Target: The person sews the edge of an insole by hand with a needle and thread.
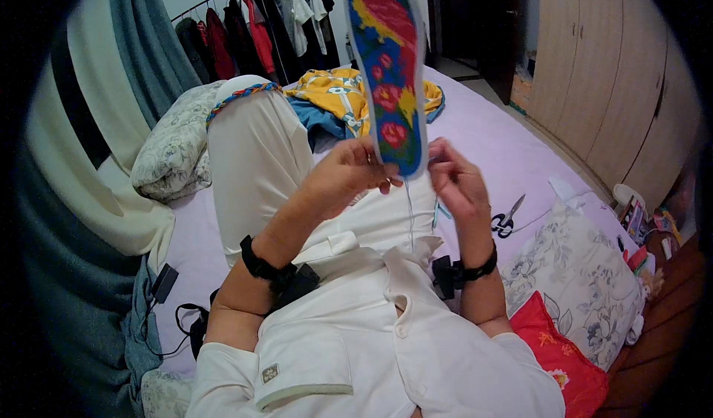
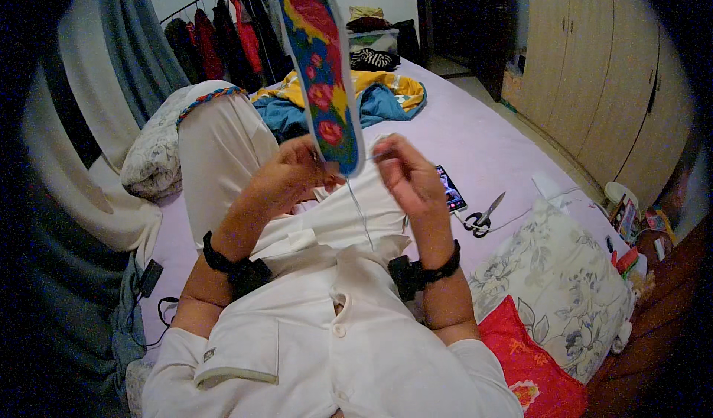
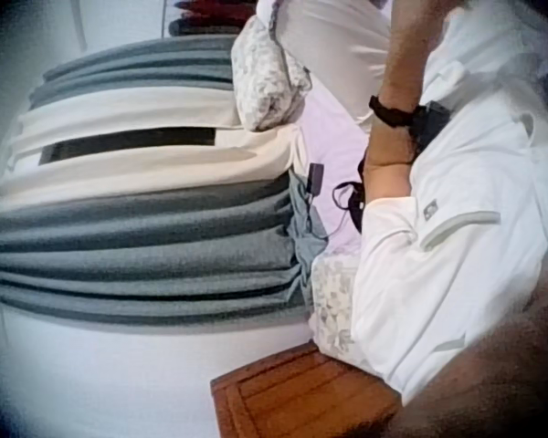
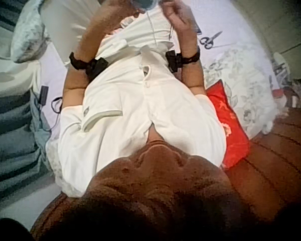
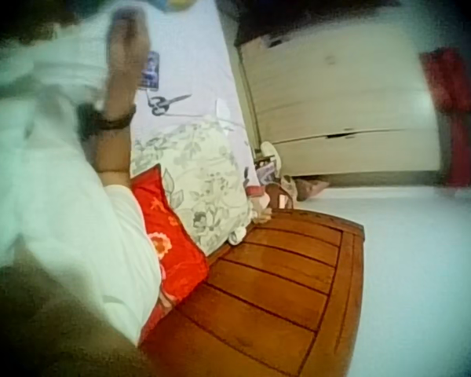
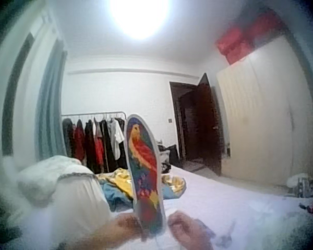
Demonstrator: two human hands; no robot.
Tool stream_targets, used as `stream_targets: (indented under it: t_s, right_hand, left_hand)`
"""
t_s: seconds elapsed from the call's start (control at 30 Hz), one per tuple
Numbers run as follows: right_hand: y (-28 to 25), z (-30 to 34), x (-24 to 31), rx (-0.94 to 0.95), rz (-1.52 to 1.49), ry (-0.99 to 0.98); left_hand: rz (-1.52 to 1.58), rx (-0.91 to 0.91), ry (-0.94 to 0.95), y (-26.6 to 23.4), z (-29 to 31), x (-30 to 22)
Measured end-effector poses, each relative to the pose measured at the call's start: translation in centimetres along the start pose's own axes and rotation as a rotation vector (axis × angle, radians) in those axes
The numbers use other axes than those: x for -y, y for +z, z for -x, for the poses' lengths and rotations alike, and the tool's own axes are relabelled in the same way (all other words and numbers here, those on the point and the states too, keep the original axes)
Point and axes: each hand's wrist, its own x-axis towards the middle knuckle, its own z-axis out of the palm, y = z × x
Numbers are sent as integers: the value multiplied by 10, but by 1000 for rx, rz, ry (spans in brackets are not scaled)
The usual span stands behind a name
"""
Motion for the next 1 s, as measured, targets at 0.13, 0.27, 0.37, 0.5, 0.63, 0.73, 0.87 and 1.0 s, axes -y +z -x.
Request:
stream_targets:
  t_s: [0.13, 0.27, 0.37, 0.5, 0.63, 0.73, 0.87, 1.0]
  right_hand:
    - [14, 23, 47, 155, -367, -65]
    - [-39, 56, 127, 42, 95, -494]
    - [-58, 90, 158, -651, 824, -1026]
    - [-69, 86, 160, -779, 1156, -1122]
    - [-16, 39, 89, -449, 1041, -771]
    - [20, 21, 31, -237, 1035, -467]
    - [32, 17, -21, 49, 957, -227]
    - [45, 23, -34, 185, 960, -172]
  left_hand:
    - [89, -147, 87, -14, 7, -20]
    - [100, -308, 223, -34, 14, -41]
    - [191, -370, 387, -62, 20, -55]
    - [122, -298, 214, -43, 15, -43]
    - [117, -304, 69, -6, 12, -30]
    - [106, -204, 10, 0, 9, -21]
    - [57, -174, -4, 10, 10, -17]
    - [17, -167, 25, 9, 11, -11]
